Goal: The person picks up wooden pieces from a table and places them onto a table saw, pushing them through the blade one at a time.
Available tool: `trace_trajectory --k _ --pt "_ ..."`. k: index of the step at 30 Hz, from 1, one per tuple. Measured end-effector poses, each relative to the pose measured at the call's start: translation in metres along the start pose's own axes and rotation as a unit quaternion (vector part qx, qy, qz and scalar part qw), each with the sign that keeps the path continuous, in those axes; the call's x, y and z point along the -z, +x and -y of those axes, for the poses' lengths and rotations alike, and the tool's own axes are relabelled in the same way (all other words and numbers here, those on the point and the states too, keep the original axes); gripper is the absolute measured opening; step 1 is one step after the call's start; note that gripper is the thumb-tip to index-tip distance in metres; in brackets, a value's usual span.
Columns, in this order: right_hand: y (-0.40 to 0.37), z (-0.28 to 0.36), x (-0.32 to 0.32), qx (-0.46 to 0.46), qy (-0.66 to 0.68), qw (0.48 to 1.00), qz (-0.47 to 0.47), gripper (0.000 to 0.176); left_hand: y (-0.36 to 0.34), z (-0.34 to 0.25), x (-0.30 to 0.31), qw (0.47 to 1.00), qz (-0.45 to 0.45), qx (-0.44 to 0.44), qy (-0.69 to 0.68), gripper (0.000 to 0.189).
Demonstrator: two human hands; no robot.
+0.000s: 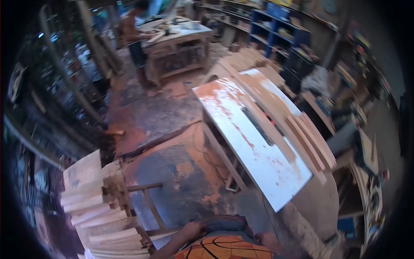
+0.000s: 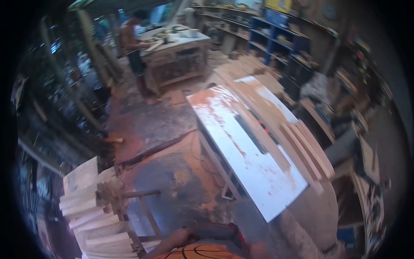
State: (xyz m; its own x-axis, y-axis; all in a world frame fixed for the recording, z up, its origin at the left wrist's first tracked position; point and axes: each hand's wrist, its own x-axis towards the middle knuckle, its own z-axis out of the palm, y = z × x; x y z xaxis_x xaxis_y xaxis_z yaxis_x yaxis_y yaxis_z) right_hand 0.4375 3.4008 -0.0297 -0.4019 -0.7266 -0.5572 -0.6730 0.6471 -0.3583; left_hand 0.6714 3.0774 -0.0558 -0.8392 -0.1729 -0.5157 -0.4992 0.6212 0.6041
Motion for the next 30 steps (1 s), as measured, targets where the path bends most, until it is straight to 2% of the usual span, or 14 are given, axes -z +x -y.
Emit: trace_trajectory --k 1,3,5,9,11,14,15,17,21,23,24,26,28,30 --pt "0.006 -0.005 -0.002 -0.022 0.023 0.999 0.029 0.02 -0.003 0.005 -0.001 1.0 0.01 0.01 -0.006 0.031" --pt "0.023 -0.009 0.001 0.008 0.023 0.999 0.031 0.023 -0.016 0.009 -0.001 1.0 -0.009 0.016 -0.004 0.029" --pt "0.026 0.017 0.02 -0.003 0.124 0.992 0.017 0.035 -0.021 0.013 -0.008 0.997 0.021 0.068 -0.033 0.032" --pt "0.058 -0.011 -0.003 0.025 0.103 0.994 0.014 0.029 -0.008 0.005 -0.011 0.998 -0.007 0.06 -0.034 0.036" --pt "0.078 -0.024 -0.003 0.051 0.145 0.988 0.029 0.025 0.0 -0.02 0.017 0.995 0.004 0.065 -0.072 0.042" --pt "0.092 -0.008 0.047 0.084 0.202 0.975 0.045 0.02 0.017 -0.028 0.023 0.985 -0.092 0.069 -0.127 0.045" --pt "0.1 -0.003 0.06 0.089 0.199 0.975 0.046 0.02 0.025 -0.027 0.026 0.984 -0.098 0.072 -0.128 0.045" --pt "0.111 0.002 0.082 0.15 0.159 0.974 0.061 0.017 0.042 -0.019 0.025 0.961 -0.132 0.144 -0.197 0.046" --pt "0.144 0.003 0.104 0.128 0.125 0.977 0.112 0.027 0.055 -0.028 0.063 0.962 -0.158 0.187 -0.122 0.045" --pt "0.155 0.004 0.11 0.131 0.139 0.979 0.074 0.027 0.052 -0.036 0.07 0.953 -0.17 0.201 -0.149 0.044" --pt "0.163 0.01 0.117 0.132 0.129 0.979 0.087 0.027 0.055 -0.038 0.082 0.95 -0.181 0.195 -0.163 0.044" --pt "0.177 0.027 0.13 0.194 0.139 0.971 0.002 0.026 0.064 -0.031 0.08 0.945 -0.194 0.18 -0.194 0.043" --pt "0.194 0.049 0.142 0.215 0.141 0.966 -0.014 0.024 0.07 -0.024 0.084 0.94 -0.209 0.164 -0.217 0.043" --pt "0.213 0.069 0.154 0.236 0.144 0.961 -0.028 0.021 0.077 -0.021 0.093 0.949 -0.21 0.16 -0.173 0.043"
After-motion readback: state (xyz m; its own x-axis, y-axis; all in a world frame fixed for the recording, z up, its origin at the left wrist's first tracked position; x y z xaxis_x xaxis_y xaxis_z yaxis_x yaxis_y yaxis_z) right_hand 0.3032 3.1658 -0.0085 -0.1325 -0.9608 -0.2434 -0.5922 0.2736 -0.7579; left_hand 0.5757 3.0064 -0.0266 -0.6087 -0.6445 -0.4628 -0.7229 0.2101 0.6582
